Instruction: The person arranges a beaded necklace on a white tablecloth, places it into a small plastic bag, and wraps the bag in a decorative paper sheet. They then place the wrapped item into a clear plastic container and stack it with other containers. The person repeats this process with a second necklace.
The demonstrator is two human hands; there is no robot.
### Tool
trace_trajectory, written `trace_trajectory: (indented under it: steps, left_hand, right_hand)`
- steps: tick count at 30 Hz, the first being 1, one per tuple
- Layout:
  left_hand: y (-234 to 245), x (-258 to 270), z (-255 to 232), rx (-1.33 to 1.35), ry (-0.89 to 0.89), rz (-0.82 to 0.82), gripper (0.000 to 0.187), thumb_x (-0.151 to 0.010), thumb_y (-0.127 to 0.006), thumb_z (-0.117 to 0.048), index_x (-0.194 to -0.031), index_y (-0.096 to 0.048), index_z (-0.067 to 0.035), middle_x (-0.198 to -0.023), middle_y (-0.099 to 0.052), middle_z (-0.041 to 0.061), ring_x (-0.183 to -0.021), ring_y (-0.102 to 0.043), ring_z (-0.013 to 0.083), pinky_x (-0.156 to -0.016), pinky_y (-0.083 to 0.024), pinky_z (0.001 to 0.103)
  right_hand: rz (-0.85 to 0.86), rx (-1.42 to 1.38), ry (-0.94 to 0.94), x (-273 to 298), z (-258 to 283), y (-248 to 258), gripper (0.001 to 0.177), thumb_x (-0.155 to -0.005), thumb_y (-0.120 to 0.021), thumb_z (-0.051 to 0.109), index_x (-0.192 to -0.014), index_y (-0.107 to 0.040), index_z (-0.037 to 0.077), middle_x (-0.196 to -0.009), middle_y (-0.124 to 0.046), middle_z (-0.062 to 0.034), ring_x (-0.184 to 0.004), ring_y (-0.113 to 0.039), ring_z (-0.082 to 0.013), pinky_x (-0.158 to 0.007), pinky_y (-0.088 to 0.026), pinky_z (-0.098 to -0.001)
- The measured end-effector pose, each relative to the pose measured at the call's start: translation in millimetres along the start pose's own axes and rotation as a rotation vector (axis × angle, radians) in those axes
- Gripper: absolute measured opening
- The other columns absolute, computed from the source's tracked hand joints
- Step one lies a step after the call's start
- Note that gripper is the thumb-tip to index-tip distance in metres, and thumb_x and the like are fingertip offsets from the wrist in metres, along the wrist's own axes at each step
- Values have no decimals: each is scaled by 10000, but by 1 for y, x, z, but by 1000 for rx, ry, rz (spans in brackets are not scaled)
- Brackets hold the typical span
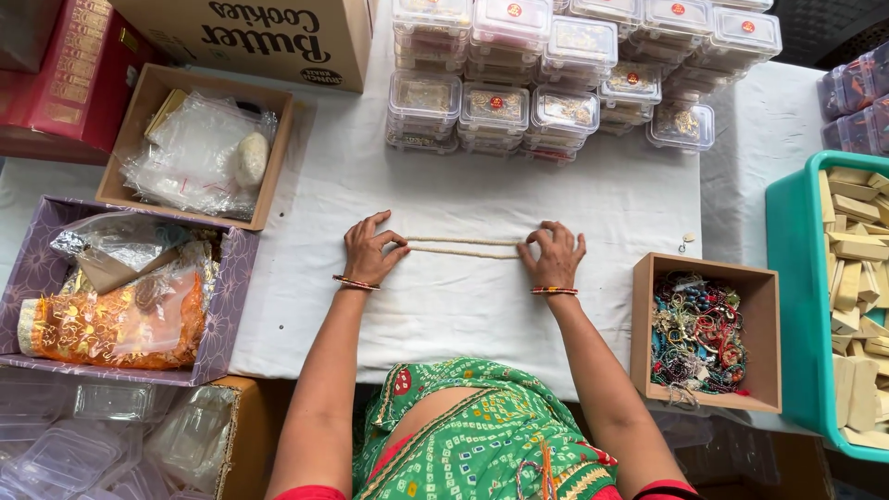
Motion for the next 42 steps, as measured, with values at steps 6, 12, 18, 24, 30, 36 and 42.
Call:
trace_trajectory:
  steps: [6, 12, 18, 24, 30, 36, 42]
  left_hand:
    - [-1, 5, -8, -134, -65, 18, 128, -817, -832, -338, -899, -783, -252, -1454, -562, 34, -1412, -427, 256, -1175, -244, 483]
    - [30, -19, -61, 89, -51, 56, 558, -765, -859, -372, -1268, -667, -223, -1545, -421, 154, -1422, -391, 340, -1173, -293, 534]
    - [180, 17, -286, 1014, -483, 250, 497, -1028, -631, -400, -1457, -555, -160, -1612, -436, 93, -1536, -394, 310, -1270, -372, 454]
    - [152, 131, -383, 1957, -478, 486, 355, -1233, -348, -378, -1377, -643, -243, -1544, -489, 95, -1413, -484, 309, -1106, -505, 373]
    - [150, 109, -384, 1478, -798, 842, 373, -1237, -376, -504, -1529, -359, -271, -1671, -186, -2, -1519, -328, 154, -1314, -298, 270]
    - [169, 111, -391, 1467, -834, 843, 557, -1169, -379, -569, -1635, -158, -362, -1712, -95, -4, -1557, -251, 170, -1344, -268, 240]
    - [170, 115, -394, 1376, -955, 765, 621, -1157, -374, -572, -1643, -22, -413, -1729, -17, -67, -1618, -101, 100, -1351, -231, 229]
  right_hand:
    - [-45, 57, -198, -6, -1, 1, 207, -828, -830, 386, -892, -731, 215, -1326, -593, -40, -1413, -425, -298, -1175, -123, -661]
    - [10, -110, -124, 7, -15, -15, 442, -906, -759, 456, -1252, -641, 208, -1481, -479, -84, -1469, -385, -297, -1240, -130, -618]
    - [198, -46, 6, 25, 9, -26, 830, -889, -640, 644, -1543, -411, 187, -1685, -207, -158, -1569, -126, -352, -1208, 18, -644]
    - [235, -33, 11, 21, 17, -13, 875, -881, -611, 669, -1569, -366, 187, -1704, -157, -158, -1580, -81, -341, -1203, 54, -631]
    - [267, -45, -9, 23, 17, -8, 862, -887, -607, 676, -1573, -370, 213, -1703, -171, -152, -1582, -92, -327, -1224, 52, -598]
    - [252, -46, -15, 22, 22, -1, 842, -884, -619, 672, -1560, -402, 219, -1701, -188, -139, -1580, -115, -318, -1229, 44, -584]
    - [241, -39, -2, 23, 20, -3, 823, -893, -625, 672, -1550, -429, 217, -1702, -194, -135, -1579, -128, -311, -1240, 33, -579]
Point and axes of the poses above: each hand's wrist, its own x-axis away from the middle knuckle, its own y-axis out of the back of the hand, z = x × y, the point moved 3 cm from there along -x, towards the middle knuckle
